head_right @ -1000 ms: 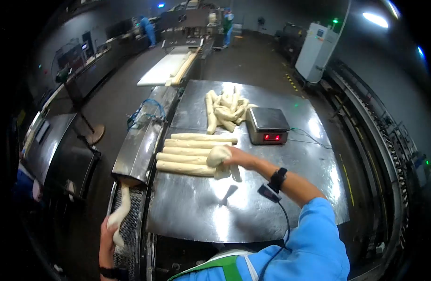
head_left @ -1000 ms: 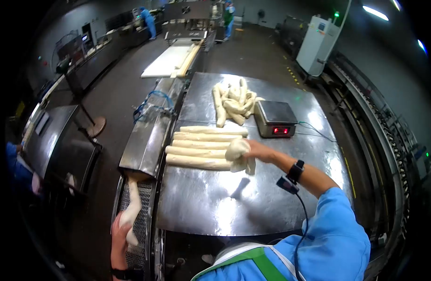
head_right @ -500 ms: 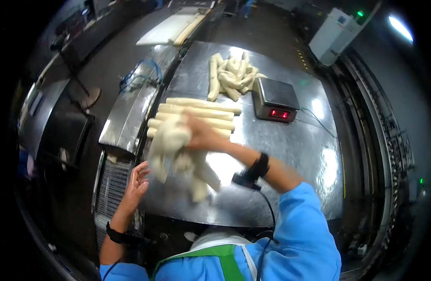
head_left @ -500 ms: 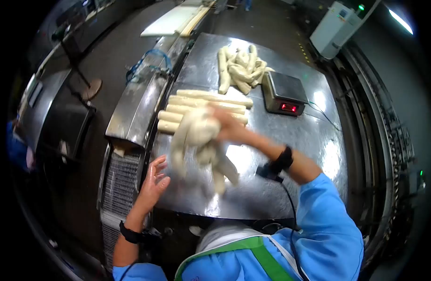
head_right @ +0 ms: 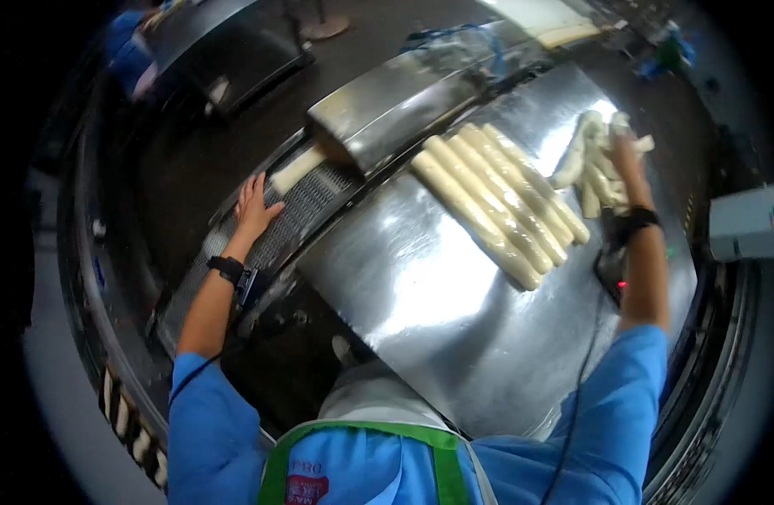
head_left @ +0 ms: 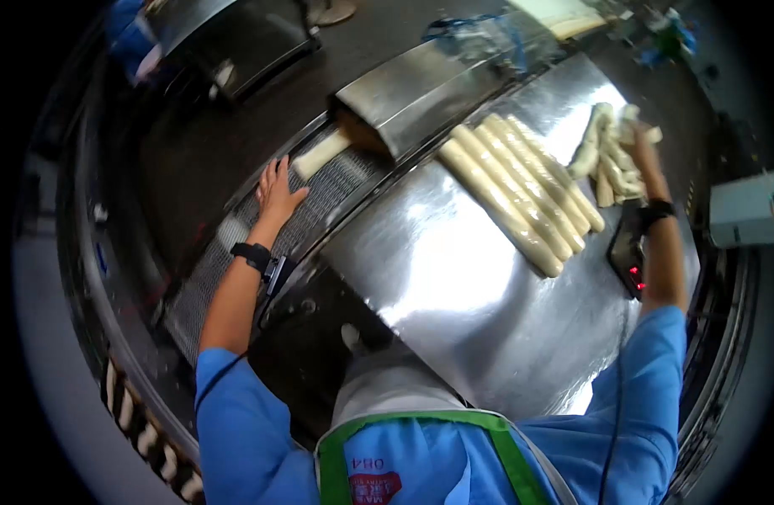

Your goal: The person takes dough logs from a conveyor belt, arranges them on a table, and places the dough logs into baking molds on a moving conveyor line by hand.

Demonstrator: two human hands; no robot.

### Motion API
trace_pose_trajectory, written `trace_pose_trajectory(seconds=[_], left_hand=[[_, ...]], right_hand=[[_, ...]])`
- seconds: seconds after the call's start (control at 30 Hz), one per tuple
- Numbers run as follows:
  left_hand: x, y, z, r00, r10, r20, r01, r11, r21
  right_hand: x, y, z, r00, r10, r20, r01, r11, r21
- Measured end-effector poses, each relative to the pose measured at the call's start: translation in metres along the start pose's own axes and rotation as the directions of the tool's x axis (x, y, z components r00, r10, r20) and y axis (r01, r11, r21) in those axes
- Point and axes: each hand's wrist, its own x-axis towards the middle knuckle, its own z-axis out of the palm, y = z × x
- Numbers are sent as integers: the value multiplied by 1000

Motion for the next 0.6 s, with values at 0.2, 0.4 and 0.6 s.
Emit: trace_pose_trajectory(seconds=[0.2,0.4,0.6], left_hand=[[43,34,25,986,162,-41,-151,968,198],[-20,58,-44,817,374,439,-18,777,-629],[-81,105,-88,549,651,524,215,496,-841]], right_hand=[[-114,-131,112,826,-378,417,375,922,94],[-187,-239,177,658,-543,521,408,839,359],[-226,-290,198,672,-731,114,399,488,777]])
